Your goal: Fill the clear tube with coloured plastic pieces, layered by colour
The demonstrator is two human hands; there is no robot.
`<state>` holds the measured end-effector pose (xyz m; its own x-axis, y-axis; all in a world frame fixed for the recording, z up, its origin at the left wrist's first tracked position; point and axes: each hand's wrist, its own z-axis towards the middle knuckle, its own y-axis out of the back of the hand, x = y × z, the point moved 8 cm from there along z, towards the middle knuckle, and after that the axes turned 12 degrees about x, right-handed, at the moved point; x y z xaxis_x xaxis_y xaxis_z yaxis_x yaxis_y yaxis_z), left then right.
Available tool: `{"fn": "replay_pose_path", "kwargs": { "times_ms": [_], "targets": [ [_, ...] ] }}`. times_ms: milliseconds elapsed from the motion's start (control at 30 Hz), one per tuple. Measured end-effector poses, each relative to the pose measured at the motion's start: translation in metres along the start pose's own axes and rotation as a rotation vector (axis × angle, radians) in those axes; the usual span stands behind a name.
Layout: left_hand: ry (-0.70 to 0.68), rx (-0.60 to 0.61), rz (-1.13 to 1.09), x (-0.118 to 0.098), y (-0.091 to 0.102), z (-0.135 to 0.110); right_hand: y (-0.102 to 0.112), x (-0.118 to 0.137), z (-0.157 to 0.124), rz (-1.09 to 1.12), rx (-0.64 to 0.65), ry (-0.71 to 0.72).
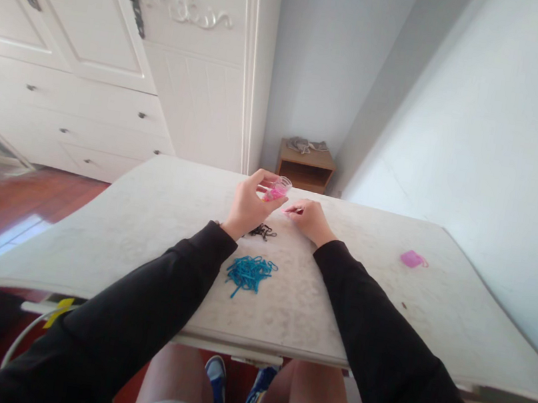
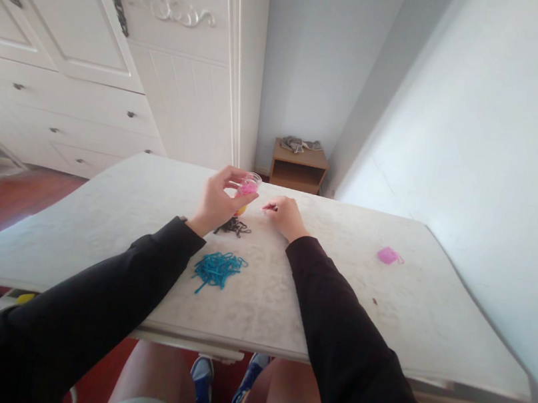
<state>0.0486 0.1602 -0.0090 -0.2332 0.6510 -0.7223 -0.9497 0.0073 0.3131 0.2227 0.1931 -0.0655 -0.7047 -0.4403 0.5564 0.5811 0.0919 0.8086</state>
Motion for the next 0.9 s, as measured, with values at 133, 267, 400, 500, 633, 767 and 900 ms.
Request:
{"fn": "replay_pose_path", "kwargs": {
  "times_ms": [133,267,400,500,633,767,900],
  "targets": [
    [-0.011,0.01,0.008,0.0,-0.001,0.0,-0.002,0.005,-0.001,-0.061,0.007,-0.016],
    [-0.026,0.004,0.035,-0.002,0.001,-0.001,0.008,0.008,-0.004,0.0,-0.079,-0.028],
    [-0.076,-0.011,0.061,-0.01,0.004,-0.002,0.03,0.005,-0.013,0.32,-0.246,-0.011],
    [-0.108,-0.002,0.087,-0.015,0.004,-0.002,0.05,0.016,-0.023,0.493,-0.39,0.102],
    [-0.128,0.045,0.132,-0.019,0.0,-0.003,0.068,0.039,-0.037,0.586,-0.545,0.213],
    [-0.176,0.093,0.182,-0.026,-0.004,-0.005,0.065,0.054,-0.039,0.607,-0.499,0.26],
    [-0.209,0.119,0.188,-0.03,-0.006,-0.006,0.064,0.064,-0.041,0.437,-0.457,0.292]
  ]
}}
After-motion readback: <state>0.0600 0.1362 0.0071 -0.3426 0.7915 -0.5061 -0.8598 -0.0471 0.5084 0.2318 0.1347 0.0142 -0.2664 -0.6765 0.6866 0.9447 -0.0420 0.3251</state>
